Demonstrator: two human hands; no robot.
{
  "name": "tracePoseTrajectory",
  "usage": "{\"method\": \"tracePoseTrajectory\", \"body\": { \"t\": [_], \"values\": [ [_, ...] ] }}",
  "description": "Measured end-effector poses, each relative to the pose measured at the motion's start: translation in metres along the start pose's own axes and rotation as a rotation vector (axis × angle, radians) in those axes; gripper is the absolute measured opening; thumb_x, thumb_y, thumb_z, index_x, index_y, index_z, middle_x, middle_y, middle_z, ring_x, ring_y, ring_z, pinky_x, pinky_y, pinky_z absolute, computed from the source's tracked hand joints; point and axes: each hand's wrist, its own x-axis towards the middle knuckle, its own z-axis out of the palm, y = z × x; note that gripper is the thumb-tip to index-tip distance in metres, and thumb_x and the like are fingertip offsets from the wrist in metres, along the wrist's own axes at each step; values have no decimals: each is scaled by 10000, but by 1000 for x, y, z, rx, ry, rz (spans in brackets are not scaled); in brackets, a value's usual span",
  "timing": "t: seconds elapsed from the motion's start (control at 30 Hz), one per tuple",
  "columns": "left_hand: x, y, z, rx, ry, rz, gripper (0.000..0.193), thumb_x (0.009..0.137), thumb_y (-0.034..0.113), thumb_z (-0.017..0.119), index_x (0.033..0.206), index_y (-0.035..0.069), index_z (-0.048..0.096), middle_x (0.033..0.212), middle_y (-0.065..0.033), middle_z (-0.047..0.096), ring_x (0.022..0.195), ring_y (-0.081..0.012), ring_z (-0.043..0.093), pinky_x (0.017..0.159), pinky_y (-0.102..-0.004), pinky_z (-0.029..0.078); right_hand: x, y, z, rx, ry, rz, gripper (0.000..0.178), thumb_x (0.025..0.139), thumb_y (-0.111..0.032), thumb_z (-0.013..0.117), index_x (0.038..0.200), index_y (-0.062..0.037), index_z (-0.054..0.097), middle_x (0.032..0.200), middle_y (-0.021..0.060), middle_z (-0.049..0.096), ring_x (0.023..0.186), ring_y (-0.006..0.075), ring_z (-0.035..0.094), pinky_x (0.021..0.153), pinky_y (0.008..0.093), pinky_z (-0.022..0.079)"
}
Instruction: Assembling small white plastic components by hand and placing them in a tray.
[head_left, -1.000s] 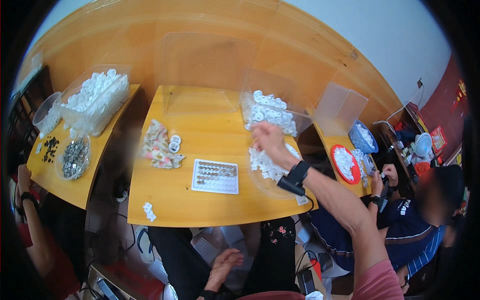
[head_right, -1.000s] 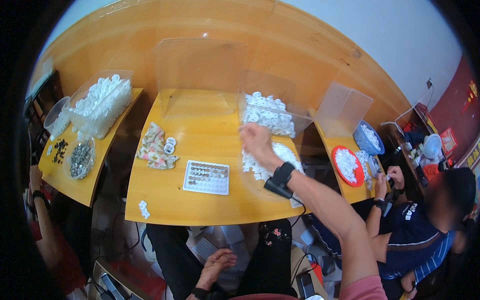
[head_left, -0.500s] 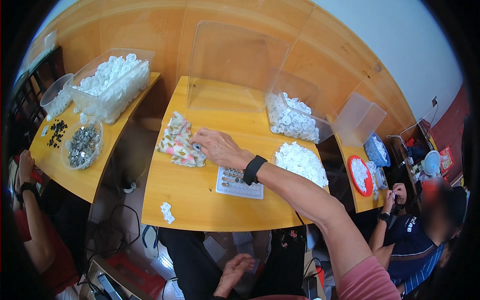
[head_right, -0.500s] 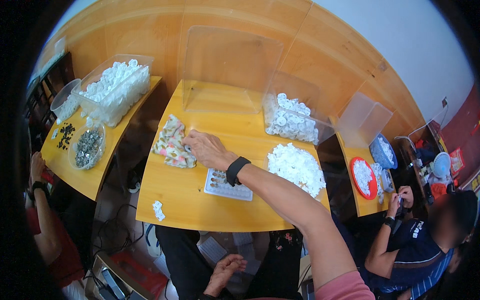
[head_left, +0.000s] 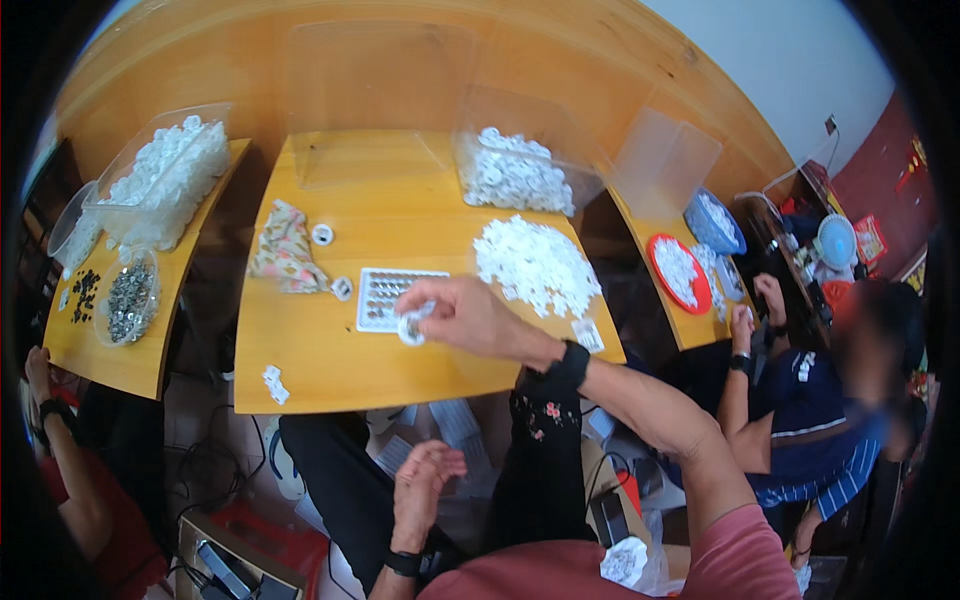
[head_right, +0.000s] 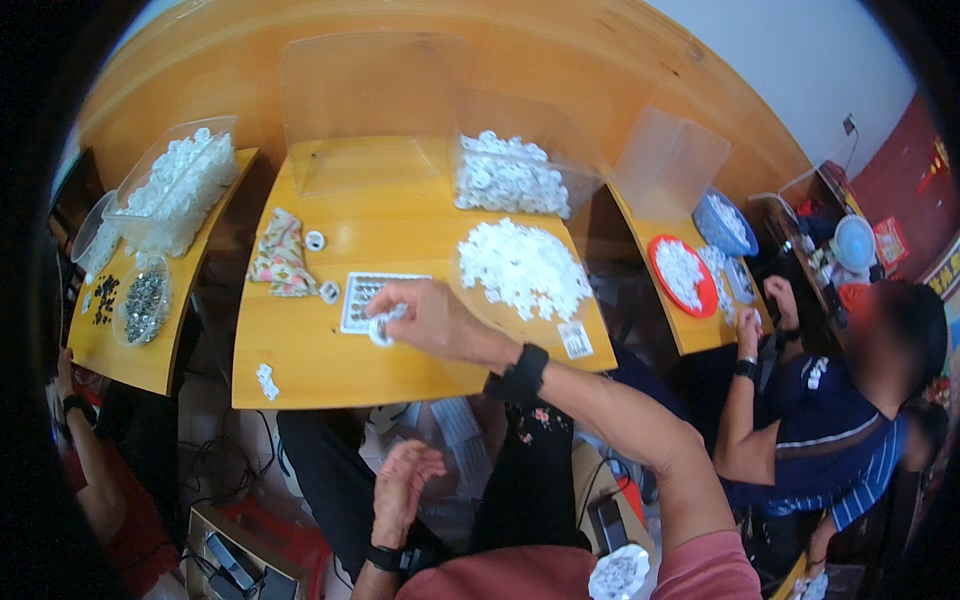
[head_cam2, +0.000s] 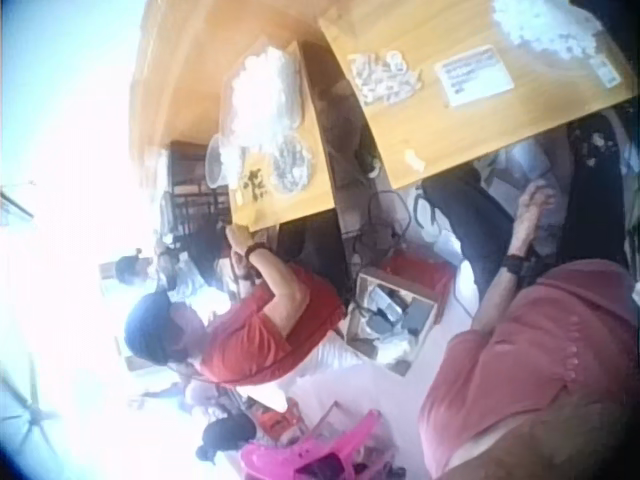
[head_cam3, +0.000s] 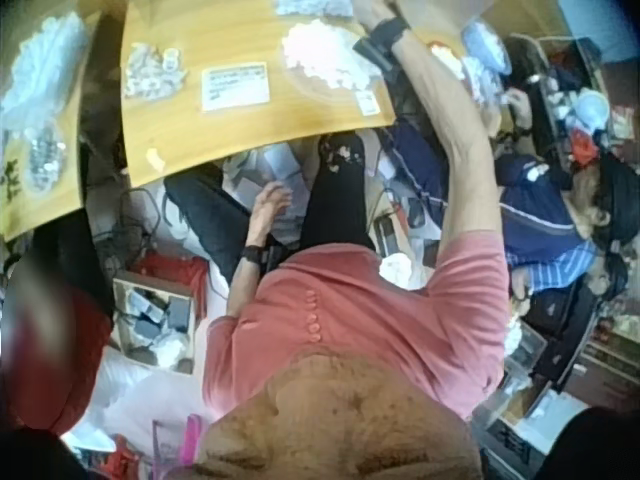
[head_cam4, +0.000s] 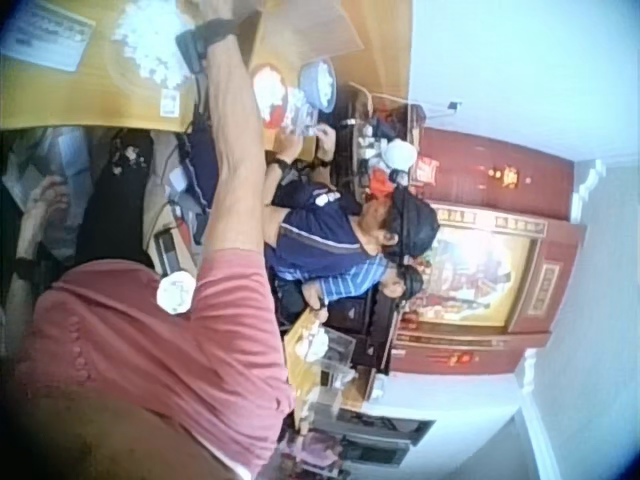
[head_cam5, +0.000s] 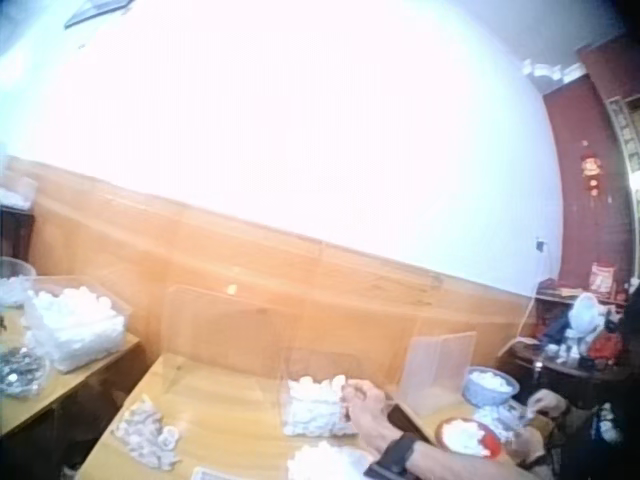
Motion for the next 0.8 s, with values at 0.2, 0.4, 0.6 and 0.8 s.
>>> {"method": "tracePoseTrajectory", "body": {
  "t": [0.2,0.4,0.6,0.8],
  "values": [
    [7,7,24,-103,-64,40,309,969,236,442,1141,-17,490,962,-161,621,834,-226,634,760,-344,530,-113,23,41,233,-72,72,167,773,-34,603,937,-17,631,753,14,587,588,60,506,542,235,428],
    [8,-12,19,-173,-125,-131,302,968,199,443,1145,-41,491,981,-152,617,833,-212,635,730,-334,546,-164,56,64,44,46,69,149,737,-32,625,885,-17,642,710,71,563,585,146,544,551,258,447],
    [14,-32,9,-111,-86,-145,242,931,108,498,1129,-31,520,974,-130,617,819,-197,633,728,-314,548,-187,68,86,291,268,266,125,812,-59,608,914,5,643,708,51,609,589,83,535,524,242,430],
    [20,-38,5,54,-48,-136,201,909,64,523,1092,-11,557,968,-113,625,812,-187,631,734,-301,544,-203,83,102,436,449,448,124,848,-88,615,915,12,644,675,10,597,588,31,513,525,196,427]
  ]
}}
